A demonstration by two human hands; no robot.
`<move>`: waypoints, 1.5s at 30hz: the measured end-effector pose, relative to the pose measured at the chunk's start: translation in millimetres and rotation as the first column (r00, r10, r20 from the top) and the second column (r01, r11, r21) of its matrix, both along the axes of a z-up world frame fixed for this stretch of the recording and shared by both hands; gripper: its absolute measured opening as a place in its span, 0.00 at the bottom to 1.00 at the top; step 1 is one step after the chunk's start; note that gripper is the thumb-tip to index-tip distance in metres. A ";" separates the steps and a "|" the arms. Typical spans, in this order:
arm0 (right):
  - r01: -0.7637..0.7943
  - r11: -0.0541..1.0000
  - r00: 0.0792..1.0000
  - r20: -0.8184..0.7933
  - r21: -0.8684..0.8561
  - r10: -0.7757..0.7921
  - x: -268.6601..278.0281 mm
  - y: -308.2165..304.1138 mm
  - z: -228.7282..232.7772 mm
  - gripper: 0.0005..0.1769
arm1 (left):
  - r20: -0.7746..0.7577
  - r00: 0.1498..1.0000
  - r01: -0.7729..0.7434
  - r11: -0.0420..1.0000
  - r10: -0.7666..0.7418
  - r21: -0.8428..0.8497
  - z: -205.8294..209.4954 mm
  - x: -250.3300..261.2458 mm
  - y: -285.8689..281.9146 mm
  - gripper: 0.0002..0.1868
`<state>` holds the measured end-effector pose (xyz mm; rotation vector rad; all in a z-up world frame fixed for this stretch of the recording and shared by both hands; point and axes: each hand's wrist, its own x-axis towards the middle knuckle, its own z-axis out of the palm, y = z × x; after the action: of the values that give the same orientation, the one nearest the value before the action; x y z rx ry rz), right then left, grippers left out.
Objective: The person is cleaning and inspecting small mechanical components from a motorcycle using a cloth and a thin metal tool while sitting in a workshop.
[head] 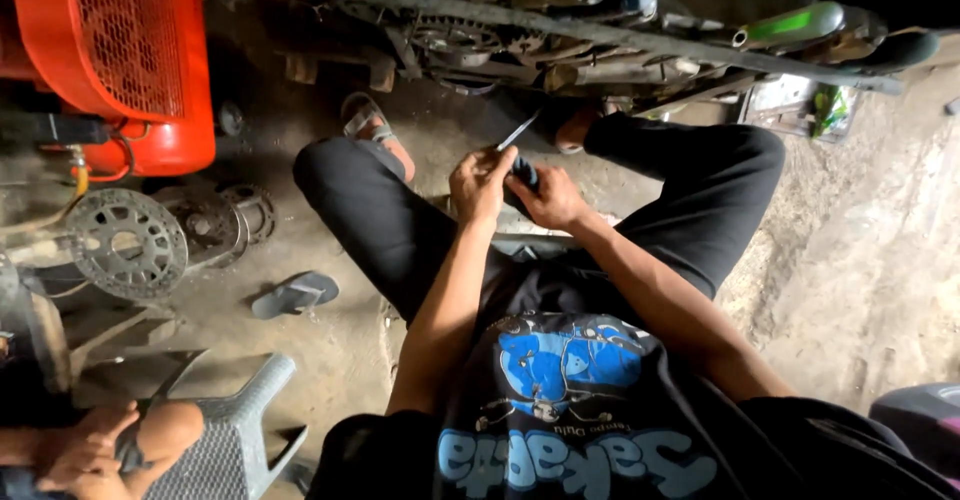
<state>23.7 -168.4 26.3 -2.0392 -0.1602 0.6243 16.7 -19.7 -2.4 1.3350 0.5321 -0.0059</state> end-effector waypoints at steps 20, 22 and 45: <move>0.747 0.317 0.427 -0.787 0.585 0.445 0.6 -15.3 -4.9 0.14 | 0.076 0.952 0.307 0.909 -0.298 -0.283 26.3 9.1 10.5 0.20; 0.576 0.612 0.584 -0.797 0.542 0.155 5.2 -16.6 -1.3 0.16 | 0.008 0.983 0.179 0.966 -0.181 -0.184 23.2 7.4 9.5 0.19; -0.210 0.978 0.942 0.269 0.015 0.198 -15.7 -13.5 26.0 0.15 | -0.145 0.949 -0.287 0.957 0.280 -0.033 -28.8 14.7 28.6 0.18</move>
<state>8.0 -181.9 52.3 -2.0732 -0.5459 0.4644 31.4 9.0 -31.2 1.2005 0.8343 0.1234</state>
